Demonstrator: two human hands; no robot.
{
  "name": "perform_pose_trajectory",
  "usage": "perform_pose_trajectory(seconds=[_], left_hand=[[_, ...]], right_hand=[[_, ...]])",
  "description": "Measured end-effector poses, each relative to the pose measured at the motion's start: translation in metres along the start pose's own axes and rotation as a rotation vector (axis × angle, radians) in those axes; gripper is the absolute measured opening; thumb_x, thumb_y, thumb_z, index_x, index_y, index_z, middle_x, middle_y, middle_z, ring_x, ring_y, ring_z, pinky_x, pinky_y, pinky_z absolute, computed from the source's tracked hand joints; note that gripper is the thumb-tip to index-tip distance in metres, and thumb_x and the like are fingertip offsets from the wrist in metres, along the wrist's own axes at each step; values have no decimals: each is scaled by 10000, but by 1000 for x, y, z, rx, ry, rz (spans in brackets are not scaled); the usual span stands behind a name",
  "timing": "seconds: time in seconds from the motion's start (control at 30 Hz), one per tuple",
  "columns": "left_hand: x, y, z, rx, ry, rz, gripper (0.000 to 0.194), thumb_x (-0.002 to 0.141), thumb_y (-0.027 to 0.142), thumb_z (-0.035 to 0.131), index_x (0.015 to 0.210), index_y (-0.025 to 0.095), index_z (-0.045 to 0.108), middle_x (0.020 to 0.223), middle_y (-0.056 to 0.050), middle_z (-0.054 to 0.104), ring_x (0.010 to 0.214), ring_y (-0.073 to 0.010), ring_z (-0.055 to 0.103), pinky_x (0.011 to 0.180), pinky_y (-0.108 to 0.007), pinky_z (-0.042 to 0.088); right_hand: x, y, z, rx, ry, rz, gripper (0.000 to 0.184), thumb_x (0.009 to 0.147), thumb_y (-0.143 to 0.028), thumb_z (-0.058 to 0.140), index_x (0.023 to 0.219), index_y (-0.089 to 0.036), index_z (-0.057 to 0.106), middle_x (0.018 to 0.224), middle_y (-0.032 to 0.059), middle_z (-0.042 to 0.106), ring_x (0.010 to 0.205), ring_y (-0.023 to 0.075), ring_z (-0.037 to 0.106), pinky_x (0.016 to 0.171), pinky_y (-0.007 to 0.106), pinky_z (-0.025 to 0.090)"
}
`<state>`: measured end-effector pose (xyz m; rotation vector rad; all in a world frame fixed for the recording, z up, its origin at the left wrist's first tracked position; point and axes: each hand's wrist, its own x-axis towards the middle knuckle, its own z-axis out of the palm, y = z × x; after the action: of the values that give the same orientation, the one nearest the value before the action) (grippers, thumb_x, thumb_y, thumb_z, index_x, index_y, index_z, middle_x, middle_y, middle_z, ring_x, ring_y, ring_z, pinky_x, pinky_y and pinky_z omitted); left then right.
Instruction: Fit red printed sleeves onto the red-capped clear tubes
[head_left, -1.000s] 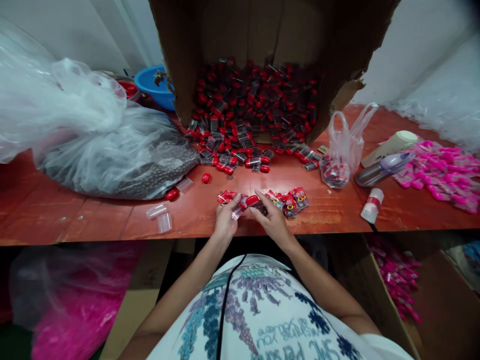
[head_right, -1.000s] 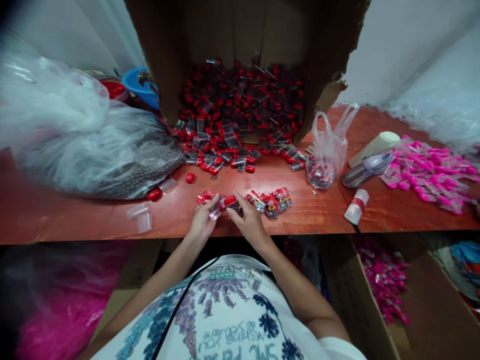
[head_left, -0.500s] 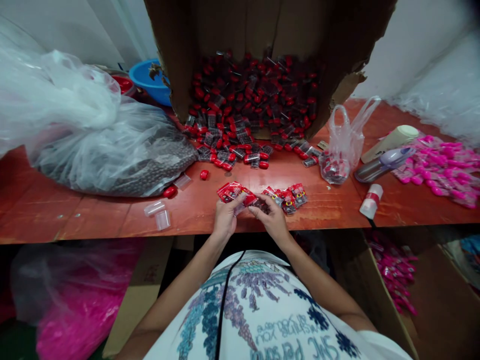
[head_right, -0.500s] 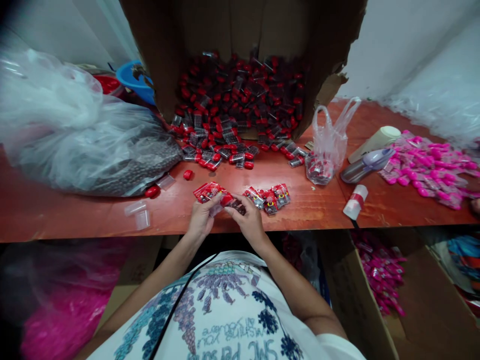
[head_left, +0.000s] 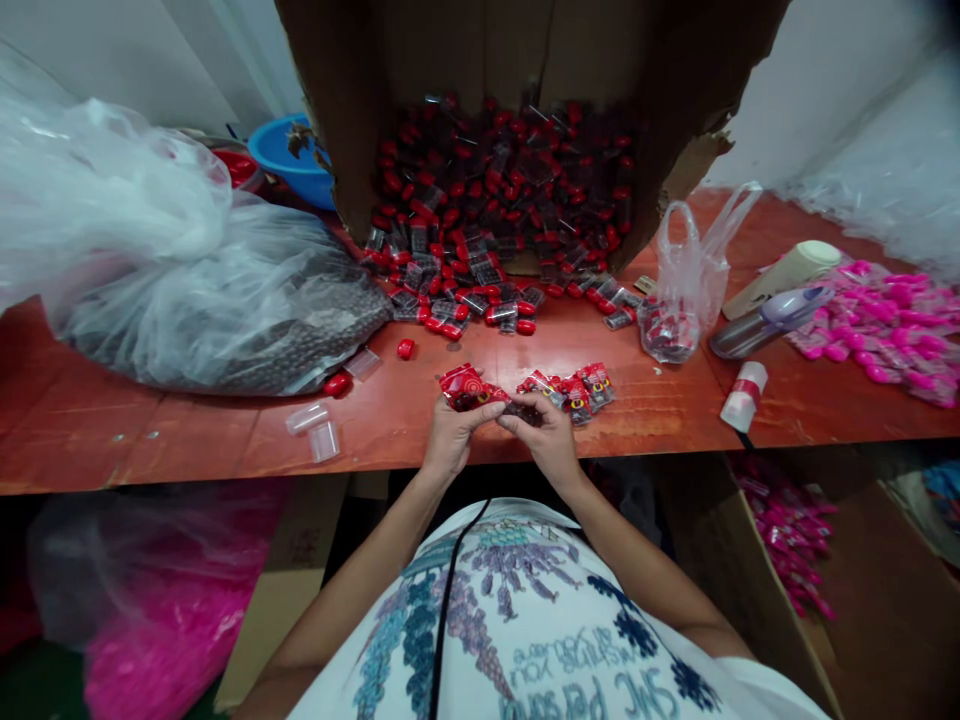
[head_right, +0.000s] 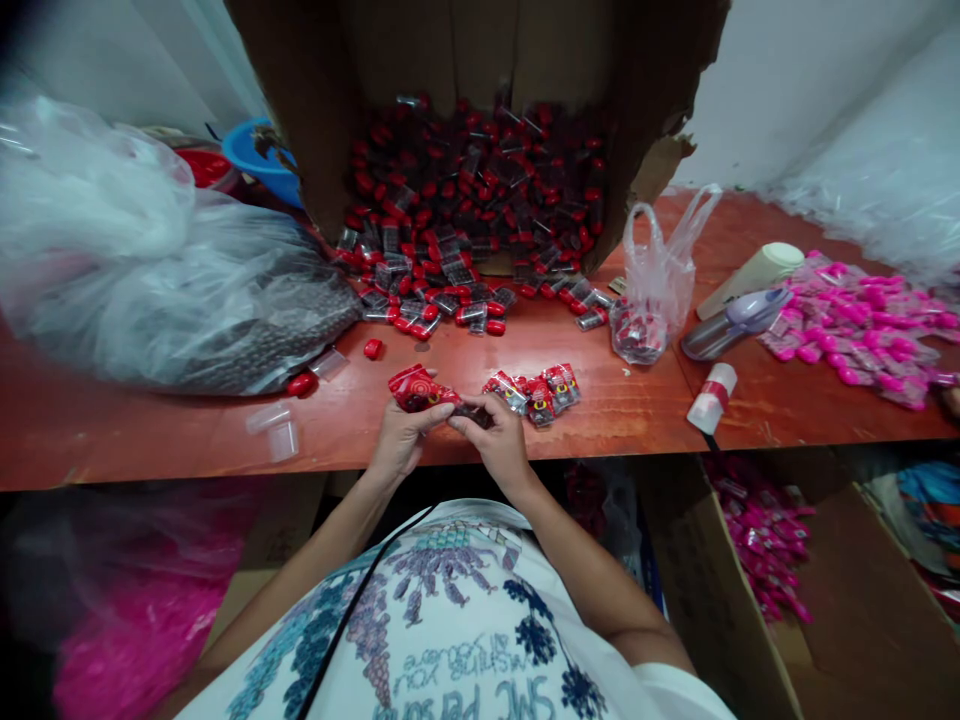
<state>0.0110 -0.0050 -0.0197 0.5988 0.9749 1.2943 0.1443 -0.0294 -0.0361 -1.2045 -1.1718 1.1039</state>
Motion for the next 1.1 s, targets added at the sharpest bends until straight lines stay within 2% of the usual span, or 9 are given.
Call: perform_pose_trajectory(seconds=[0.1,0.27,0.43,0.57,0.7,0.77,0.87,0.97,1.1], left_hand=[[3,4,-2,46,-16,-76,508,471,134,843,949,150,674,721,-24,703,660,-163,658,691,-274,523],[5,10,-6,86,-70,-142,587,426,112,850,989,138,686,782,-53,716,697,-185,666,693,-282,529],[4,2,-4,121,-38,-119,347,478,169,842,794,114,708,705,-40,699,631,-168,646,635,-269,528],[3,-3,-1,69,-27,-119,295,506,186,832,766,113,710,743,-58,716,634,-174,654,638,-276,531],[2,-4,1,52,1,-84,318,500,178,835,791,128,718,754,-50,726,644,-175,664,655,-281,533],[2,-4,2,81,19,-57,307,502,188,836,781,129,721,746,-48,727,635,-173,663,656,-279,532],[3,-4,2,106,47,-38,325,504,216,839,796,130,725,766,-57,732,649,-183,669,665,-293,535],[4,-3,1,138,2,-106,365,491,225,847,819,122,724,793,-77,734,684,-207,676,688,-327,541],[4,-3,0,191,-59,-128,349,483,203,847,799,120,723,793,-79,734,685,-206,676,683,-319,542]], right_hand=[[-2,2,2,-44,19,-32,255,725,-328,709,962,-243,672,862,9,641,795,166,595,743,292,484],[1,2,-1,70,-20,89,400,701,-333,725,1081,-250,632,867,5,645,784,164,606,716,286,501],[0,1,-4,-88,-33,-36,290,748,-326,685,1029,-257,678,928,12,639,844,163,592,775,283,478],[-1,7,-2,2,39,72,287,725,-365,696,974,-227,658,831,7,661,717,155,595,644,266,495],[1,10,-6,90,10,164,325,655,-359,751,919,-208,639,703,-19,641,574,130,561,530,246,477],[2,9,-10,85,-41,156,357,643,-334,761,959,-214,645,772,-8,661,647,140,596,607,262,507],[2,7,-16,123,-110,149,496,635,-297,766,1107,-245,623,991,19,664,818,160,629,745,295,523],[1,7,-20,177,-90,166,585,624,-277,773,1180,-266,591,1072,23,638,818,150,630,744,292,523],[-1,10,-21,222,-85,208,529,647,-293,757,1153,-260,609,981,18,665,774,162,625,683,295,527]])
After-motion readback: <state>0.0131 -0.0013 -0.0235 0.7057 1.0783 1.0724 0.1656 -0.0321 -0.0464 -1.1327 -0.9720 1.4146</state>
